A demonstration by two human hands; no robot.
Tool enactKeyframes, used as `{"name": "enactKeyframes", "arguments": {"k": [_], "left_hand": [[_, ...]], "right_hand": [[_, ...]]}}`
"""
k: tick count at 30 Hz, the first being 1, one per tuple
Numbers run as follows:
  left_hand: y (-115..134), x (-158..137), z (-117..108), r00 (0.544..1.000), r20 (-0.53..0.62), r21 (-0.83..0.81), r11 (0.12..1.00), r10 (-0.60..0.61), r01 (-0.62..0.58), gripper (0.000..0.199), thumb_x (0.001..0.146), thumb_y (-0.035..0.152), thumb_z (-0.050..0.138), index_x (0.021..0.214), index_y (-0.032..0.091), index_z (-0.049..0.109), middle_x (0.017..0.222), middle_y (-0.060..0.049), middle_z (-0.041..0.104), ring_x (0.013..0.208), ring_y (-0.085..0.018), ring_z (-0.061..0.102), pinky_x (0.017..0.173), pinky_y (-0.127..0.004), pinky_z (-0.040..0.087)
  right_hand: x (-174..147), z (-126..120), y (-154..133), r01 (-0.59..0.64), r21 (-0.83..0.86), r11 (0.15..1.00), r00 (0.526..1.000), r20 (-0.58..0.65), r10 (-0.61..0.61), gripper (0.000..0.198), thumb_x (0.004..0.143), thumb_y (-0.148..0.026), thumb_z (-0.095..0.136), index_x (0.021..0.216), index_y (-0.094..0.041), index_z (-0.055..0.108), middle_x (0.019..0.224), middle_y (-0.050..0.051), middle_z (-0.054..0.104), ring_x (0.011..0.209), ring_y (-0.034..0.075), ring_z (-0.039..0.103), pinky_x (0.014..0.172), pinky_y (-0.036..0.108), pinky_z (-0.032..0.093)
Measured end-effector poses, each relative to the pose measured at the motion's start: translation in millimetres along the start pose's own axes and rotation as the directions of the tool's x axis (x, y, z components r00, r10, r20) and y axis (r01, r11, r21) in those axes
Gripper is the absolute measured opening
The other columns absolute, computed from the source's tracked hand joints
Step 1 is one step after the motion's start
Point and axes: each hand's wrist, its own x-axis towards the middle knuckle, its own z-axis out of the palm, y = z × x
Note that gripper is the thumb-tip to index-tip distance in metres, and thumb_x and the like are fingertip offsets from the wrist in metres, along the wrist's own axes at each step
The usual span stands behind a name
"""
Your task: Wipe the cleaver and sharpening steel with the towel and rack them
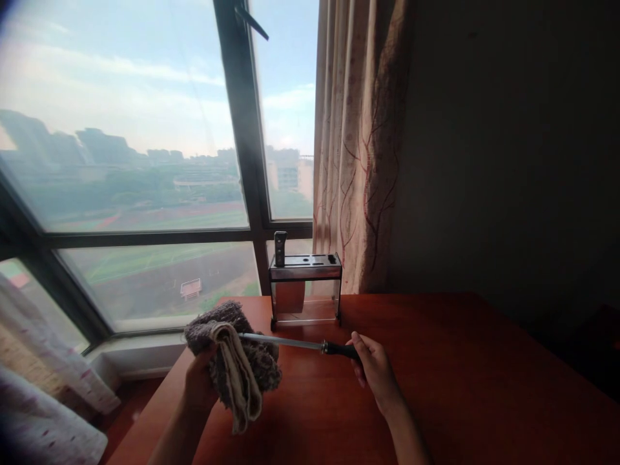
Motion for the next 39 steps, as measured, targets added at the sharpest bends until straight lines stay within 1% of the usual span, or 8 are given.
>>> {"name": "enactKeyframes", "arguments": {"k": [5, 8, 12, 16, 23, 27, 31, 39], "left_hand": [[-9, -2, 8, 0.995, 0.084, -0.293, 0.953, -0.054, 0.077, 0.015, 0.070, 0.028, 0.068, 0.080, 0.017, 0.068, 0.074, -0.006, 0.076, 0.087, -0.030, 0.071, 0.078, -0.040, 0.059], [-17, -2, 14, 0.994, 0.092, -0.363, 0.927, -0.065, 0.094, 0.017, 0.082, 0.027, 0.059, 0.090, 0.016, 0.069, 0.080, -0.007, 0.077, 0.086, -0.028, 0.072, 0.081, -0.040, 0.058], [-30, -3, 22, 0.987, 0.093, -0.282, 0.947, -0.133, 0.154, 0.015, 0.079, 0.023, 0.063, 0.088, 0.013, 0.068, 0.079, -0.009, 0.077, 0.075, -0.026, 0.073, 0.076, -0.038, 0.059], [-44, -8, 26, 0.987, 0.104, -0.096, 0.987, -0.119, 0.129, 0.023, 0.069, 0.023, 0.075, 0.088, 0.011, 0.068, 0.077, -0.008, 0.076, 0.075, -0.027, 0.073, 0.072, -0.037, 0.059], [-59, -16, 30, 0.968, 0.242, 0.172, 0.985, -0.061, 0.019, 0.047, 0.063, 0.028, 0.082, 0.104, 0.010, 0.068, 0.095, -0.011, 0.075, 0.089, -0.030, 0.070, 0.079, -0.037, 0.056], [-54, -21, 35, 0.977, 0.213, 0.194, 0.981, -0.012, -0.030, 0.042, 0.064, 0.029, 0.081, 0.099, 0.010, 0.068, 0.092, -0.011, 0.076, 0.087, -0.030, 0.070, 0.078, -0.036, 0.055], [-48, -20, 36, 0.976, 0.213, 0.152, 0.988, -0.048, 0.016, 0.039, 0.063, 0.028, 0.080, 0.095, 0.010, 0.068, 0.083, -0.010, 0.075, 0.075, -0.028, 0.071, 0.069, -0.035, 0.057], [-36, -6, 25, 0.992, 0.129, 0.053, 0.999, -0.009, 0.002, 0.046, 0.061, 0.033, 0.081, 0.099, 0.011, 0.067, 0.082, -0.009, 0.075, 0.072, -0.027, 0.071, 0.068, -0.038, 0.059]], "right_hand": [[-3, 23, 4, 0.059, 0.028, 0.998, 0.997, 0.054, -0.060, 0.043, 0.087, -0.058, 0.053, 0.080, -0.016, 0.062, 0.050, -0.005, 0.044, 0.043, 0.007, 0.037, 0.038, 0.018, 0.028], [-6, 37, 7, 0.101, 0.000, 0.995, 0.989, 0.104, -0.101, 0.043, 0.085, -0.057, 0.057, 0.083, -0.015, 0.065, 0.052, -0.005, 0.046, 0.045, 0.008, 0.039, 0.041, 0.019, 0.030], [-10, 48, 12, 0.149, -0.069, 0.986, 0.978, 0.157, -0.137, 0.043, 0.081, -0.056, 0.061, 0.090, -0.014, 0.069, 0.052, -0.003, 0.049, 0.044, 0.009, 0.041, 0.042, 0.020, 0.031], [-12, 50, 15, 0.201, -0.127, 0.971, 0.970, 0.161, -0.180, 0.042, 0.080, -0.055, 0.063, 0.090, -0.015, 0.073, 0.059, 0.001, 0.059, 0.046, 0.010, 0.047, 0.043, 0.021, 0.034], [-13, 49, 11, 0.311, -0.190, 0.931, 0.945, 0.169, -0.281, 0.030, 0.083, -0.046, 0.064, 0.091, -0.019, 0.074, 0.086, 0.007, 0.073, 0.079, 0.022, 0.066, 0.072, 0.028, 0.050], [-13, 49, 10, 0.429, -0.227, 0.874, 0.901, 0.183, -0.394, 0.023, 0.081, -0.040, 0.069, 0.096, -0.022, 0.074, 0.086, 0.006, 0.070, 0.080, 0.021, 0.065, 0.071, 0.027, 0.050], [-13, 52, 11, 0.538, -0.241, 0.808, 0.842, 0.194, -0.503, 0.023, 0.081, -0.034, 0.070, 0.102, -0.026, 0.073, 0.083, 0.003, 0.062, 0.076, 0.017, 0.061, 0.063, 0.024, 0.048], [-14, 51, 11, 0.581, -0.280, 0.764, 0.813, 0.243, -0.530, 0.025, 0.084, -0.030, 0.067, 0.108, -0.028, 0.071, 0.083, 0.002, 0.061, 0.073, 0.016, 0.060, 0.063, 0.024, 0.048]]}}
